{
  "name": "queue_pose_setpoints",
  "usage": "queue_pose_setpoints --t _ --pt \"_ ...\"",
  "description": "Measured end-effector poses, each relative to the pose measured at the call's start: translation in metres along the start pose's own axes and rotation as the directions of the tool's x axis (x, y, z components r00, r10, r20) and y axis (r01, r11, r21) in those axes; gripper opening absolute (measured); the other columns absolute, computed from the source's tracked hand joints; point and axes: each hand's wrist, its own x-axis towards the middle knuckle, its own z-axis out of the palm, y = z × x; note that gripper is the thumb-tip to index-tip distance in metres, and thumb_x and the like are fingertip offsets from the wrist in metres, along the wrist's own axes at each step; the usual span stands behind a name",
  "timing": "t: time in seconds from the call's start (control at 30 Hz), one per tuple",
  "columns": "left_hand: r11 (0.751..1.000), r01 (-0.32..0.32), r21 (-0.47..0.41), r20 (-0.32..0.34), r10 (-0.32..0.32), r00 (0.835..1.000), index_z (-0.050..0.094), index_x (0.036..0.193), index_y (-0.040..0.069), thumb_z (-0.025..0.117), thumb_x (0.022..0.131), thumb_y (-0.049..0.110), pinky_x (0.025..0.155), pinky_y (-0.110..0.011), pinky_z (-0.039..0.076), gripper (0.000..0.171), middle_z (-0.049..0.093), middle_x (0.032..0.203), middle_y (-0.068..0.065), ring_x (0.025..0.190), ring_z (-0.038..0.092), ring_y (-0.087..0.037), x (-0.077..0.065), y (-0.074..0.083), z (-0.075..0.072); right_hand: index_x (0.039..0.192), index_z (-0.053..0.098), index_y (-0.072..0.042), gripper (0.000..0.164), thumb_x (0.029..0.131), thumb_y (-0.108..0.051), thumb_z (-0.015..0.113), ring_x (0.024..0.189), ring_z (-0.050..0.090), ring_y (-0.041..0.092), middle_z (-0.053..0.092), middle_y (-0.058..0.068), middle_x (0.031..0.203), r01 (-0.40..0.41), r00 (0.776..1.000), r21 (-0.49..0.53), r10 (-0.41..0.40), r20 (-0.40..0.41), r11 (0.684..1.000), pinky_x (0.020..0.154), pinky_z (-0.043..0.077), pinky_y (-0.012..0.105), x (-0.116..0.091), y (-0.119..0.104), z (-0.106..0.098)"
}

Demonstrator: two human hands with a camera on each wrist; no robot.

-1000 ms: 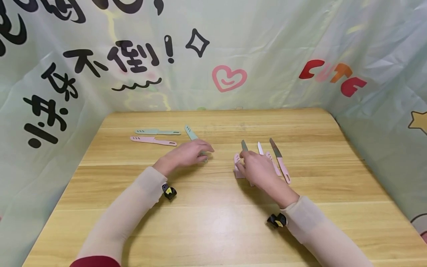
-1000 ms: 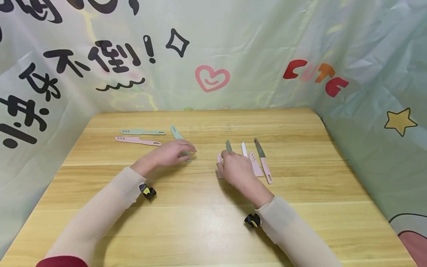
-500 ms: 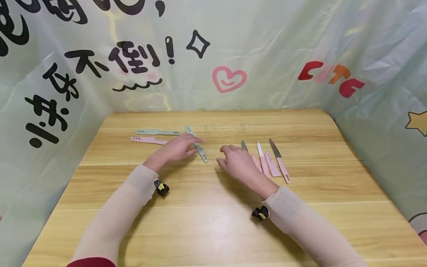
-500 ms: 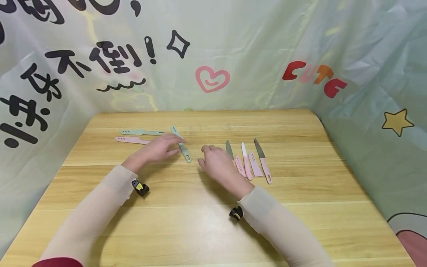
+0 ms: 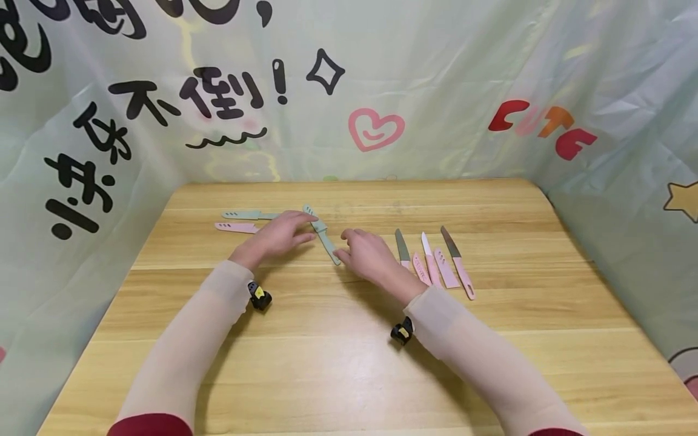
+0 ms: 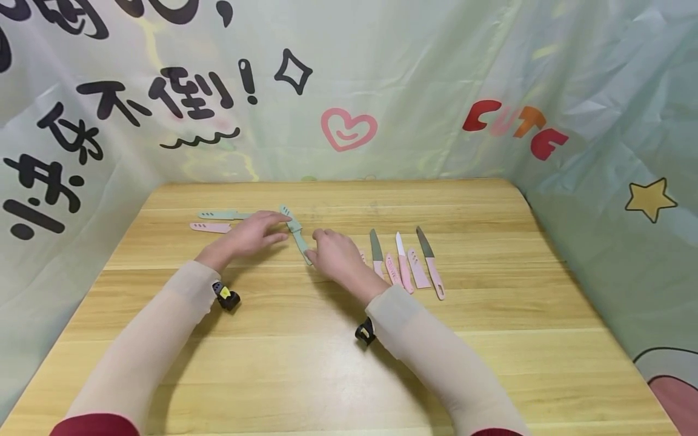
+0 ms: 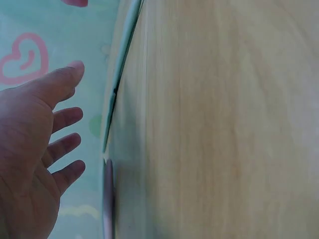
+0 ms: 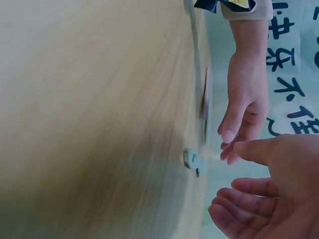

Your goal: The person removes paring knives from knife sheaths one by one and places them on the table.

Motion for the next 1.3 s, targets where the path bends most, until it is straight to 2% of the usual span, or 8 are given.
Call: queue_pose_setpoints --t 0.27,0.43,0.73,0.97,1.13,1.3 --pt "0.991 0.105 -0.079 0.017 -0.104 0.994 0.043 0.149 0.018 0.052 0.101 0.043 0.117 -0.052 0.024 0.055 0.039 0.152 -0.010 0.142 0.030 -0.032 0.009 -0.010 0.004 0.132 0.057 -0.004 0.049 0.097 -0.039 0.062 0.099 0.065 0.023 0.067 0.011 0.115 -0.075 0.995 0.031 0.073 0.070 0.997 0.083 0.056 0.038 0.019 0.000 0.009" --pt "0.987 0.122 -0.102 0.003 -0.123 0.992 0.045 0.148 0.017 0.052 0.102 0.040 0.116 -0.049 0.027 0.051 0.042 0.150 -0.009 0.141 0.032 -0.030 0.017 -0.015 0.004 0.128 0.061 -0.004 0.048 0.096 -0.040 0.063 0.100 0.065 0.024 0.067 0.011 0.117 -0.075 0.994 0.000 0.075 0.079 0.997 0.085 0.055 0.038 0.026 -0.001 0.014" --pt "0.998 0.064 -0.015 0.058 -0.063 0.996 0.044 0.147 0.010 0.051 0.103 0.029 0.117 -0.048 0.026 0.048 0.043 0.149 -0.015 0.141 0.033 -0.033 0.032 -0.014 0.003 0.108 0.064 -0.006 0.037 0.095 -0.040 0.064 0.076 0.059 0.018 0.064 0.005 0.091 -0.065 0.994 -0.049 0.069 0.090 0.997 0.069 0.054 0.034 0.034 -0.006 0.022" --pt "0.995 0.001 0.102 0.131 -0.014 0.991 0.043 0.147 0.004 0.050 0.101 0.012 0.117 -0.045 0.026 0.047 0.039 0.151 -0.016 0.141 0.033 -0.032 0.037 -0.013 0.005 0.098 0.061 -0.008 0.033 0.094 -0.041 0.065 0.072 0.057 0.019 0.058 0.003 0.084 -0.088 0.991 -0.070 0.094 0.094 0.994 0.064 0.052 0.034 0.036 -0.009 0.028" --pt "0.986 -0.025 0.168 0.124 0.004 0.992 0.046 0.144 0.002 0.053 0.100 0.011 0.117 -0.046 0.025 0.046 0.042 0.149 -0.018 0.139 0.035 -0.035 0.039 -0.015 0.006 0.095 0.062 -0.008 0.029 0.093 -0.036 0.067 0.070 0.056 0.018 0.057 0.003 0.081 -0.087 0.991 -0.102 0.096 0.091 0.991 0.061 0.051 0.032 0.037 -0.008 0.029" --pt "0.976 -0.069 0.207 0.096 0.050 0.994 0.055 0.136 0.000 0.056 0.097 0.006 0.115 -0.045 0.031 0.040 0.053 0.138 -0.018 0.131 0.045 -0.034 0.040 -0.015 0.007 0.090 0.062 -0.006 0.019 0.091 -0.025 0.067 0.066 0.055 0.018 0.058 0.004 0.075 -0.114 0.987 -0.087 0.123 0.107 0.990 0.056 0.050 0.031 0.036 -0.006 0.027"
